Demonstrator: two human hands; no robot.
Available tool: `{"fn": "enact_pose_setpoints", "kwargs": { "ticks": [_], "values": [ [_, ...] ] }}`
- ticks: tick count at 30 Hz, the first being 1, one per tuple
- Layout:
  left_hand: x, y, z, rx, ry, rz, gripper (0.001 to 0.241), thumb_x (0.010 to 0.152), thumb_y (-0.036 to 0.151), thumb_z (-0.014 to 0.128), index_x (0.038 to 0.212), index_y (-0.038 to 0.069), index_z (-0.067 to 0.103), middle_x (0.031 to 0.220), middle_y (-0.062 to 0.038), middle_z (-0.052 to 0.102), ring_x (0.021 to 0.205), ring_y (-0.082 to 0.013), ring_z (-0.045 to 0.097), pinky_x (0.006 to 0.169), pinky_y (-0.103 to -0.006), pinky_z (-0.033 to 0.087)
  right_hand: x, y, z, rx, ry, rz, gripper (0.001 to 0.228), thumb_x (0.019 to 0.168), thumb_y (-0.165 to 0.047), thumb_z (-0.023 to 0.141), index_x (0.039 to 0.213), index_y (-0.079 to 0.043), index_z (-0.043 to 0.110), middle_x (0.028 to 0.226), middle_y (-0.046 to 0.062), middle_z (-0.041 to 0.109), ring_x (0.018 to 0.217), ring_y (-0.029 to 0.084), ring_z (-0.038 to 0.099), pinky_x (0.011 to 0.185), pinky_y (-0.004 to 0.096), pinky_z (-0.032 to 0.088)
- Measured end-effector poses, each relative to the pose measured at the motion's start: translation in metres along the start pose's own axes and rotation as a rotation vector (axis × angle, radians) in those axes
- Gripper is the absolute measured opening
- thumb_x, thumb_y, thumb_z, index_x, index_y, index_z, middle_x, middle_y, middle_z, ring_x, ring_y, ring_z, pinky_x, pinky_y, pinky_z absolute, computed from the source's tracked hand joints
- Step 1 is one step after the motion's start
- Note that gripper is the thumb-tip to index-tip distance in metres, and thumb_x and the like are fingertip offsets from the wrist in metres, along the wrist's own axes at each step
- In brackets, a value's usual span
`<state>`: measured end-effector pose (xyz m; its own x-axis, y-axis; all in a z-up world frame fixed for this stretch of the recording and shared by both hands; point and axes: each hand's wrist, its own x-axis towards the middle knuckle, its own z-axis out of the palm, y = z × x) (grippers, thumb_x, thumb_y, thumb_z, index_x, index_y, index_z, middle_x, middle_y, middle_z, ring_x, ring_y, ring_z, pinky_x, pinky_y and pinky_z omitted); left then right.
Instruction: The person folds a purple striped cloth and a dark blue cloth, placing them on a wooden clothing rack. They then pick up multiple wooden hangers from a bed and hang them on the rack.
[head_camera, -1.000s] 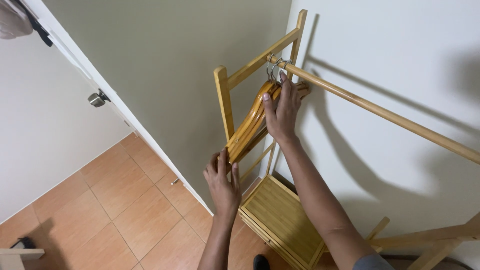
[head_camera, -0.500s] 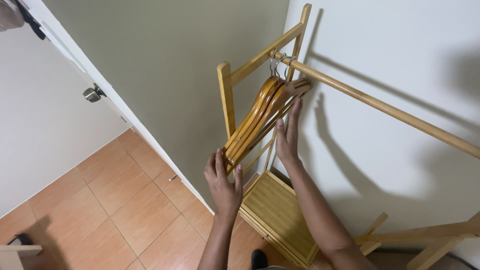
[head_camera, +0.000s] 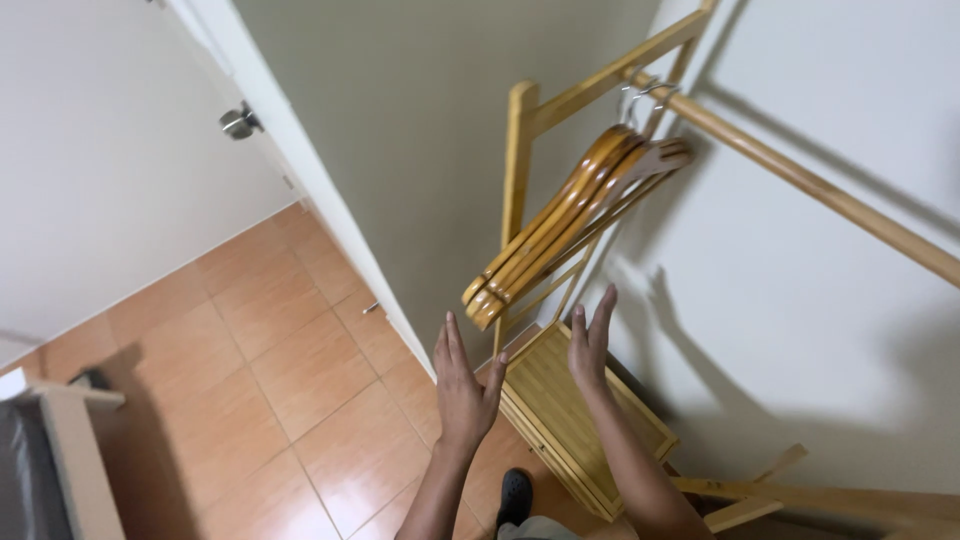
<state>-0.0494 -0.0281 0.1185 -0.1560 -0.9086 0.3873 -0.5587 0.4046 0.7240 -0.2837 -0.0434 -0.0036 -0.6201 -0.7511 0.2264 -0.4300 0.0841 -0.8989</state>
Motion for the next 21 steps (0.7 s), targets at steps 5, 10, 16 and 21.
{"fn": "enact_pose_setpoints", "kwargs": {
  "ticks": [5,10,16,21],
  "values": [
    [-0.051,-0.046,-0.033,-0.011,-0.057,-0.091,0.090,0.096,0.037,0.068,0.159,-0.003,0.017,0.153,-0.033,0.037,0.140,-0.0483,0.039,0.113,-0.0532,0.038,-0.087,0.041,0.018,-0.138,-0.223,0.064,0.092,0.100,-0.067,0.026,0.163,-0.009,-0.007,0.172,0.018,-0.010,0.159,0.035,-0.007,0.127,0.049,0.002],
    [-0.114,-0.088,-0.096,0.021,-0.112,-0.247,0.089,0.095,0.036,0.067,0.159,0.000,0.017,0.153,-0.032,0.038,0.137,-0.0472,0.040,0.112,-0.0528,0.037,-0.175,0.054,0.041,-0.201,-0.438,0.062,0.094,0.099,-0.059,0.039,0.162,-0.007,-0.007,0.170,0.022,-0.011,0.157,0.037,-0.007,0.126,0.048,0.004],
    [-0.214,-0.139,-0.195,0.071,-0.063,-0.414,0.086,0.094,0.035,0.069,0.157,0.000,0.023,0.151,-0.032,0.040,0.137,-0.0468,0.040,0.113,-0.0521,0.035,-0.281,-0.003,0.109,-0.218,-0.652,-0.112,0.093,0.098,-0.040,0.059,0.163,-0.005,0.002,0.169,0.025,-0.001,0.158,0.039,-0.001,0.125,0.049,0.012],
    [-0.289,-0.170,-0.294,0.088,0.017,-0.515,0.080,0.095,0.036,0.068,0.153,-0.003,0.031,0.148,-0.030,0.046,0.136,-0.0450,0.045,0.113,-0.0504,0.038,-0.378,-0.088,0.186,-0.163,-0.835,-0.254,0.096,0.094,-0.028,0.065,0.162,-0.004,0.001,0.169,0.023,0.001,0.158,0.038,-0.001,0.125,0.049,0.011]
  ]
}}
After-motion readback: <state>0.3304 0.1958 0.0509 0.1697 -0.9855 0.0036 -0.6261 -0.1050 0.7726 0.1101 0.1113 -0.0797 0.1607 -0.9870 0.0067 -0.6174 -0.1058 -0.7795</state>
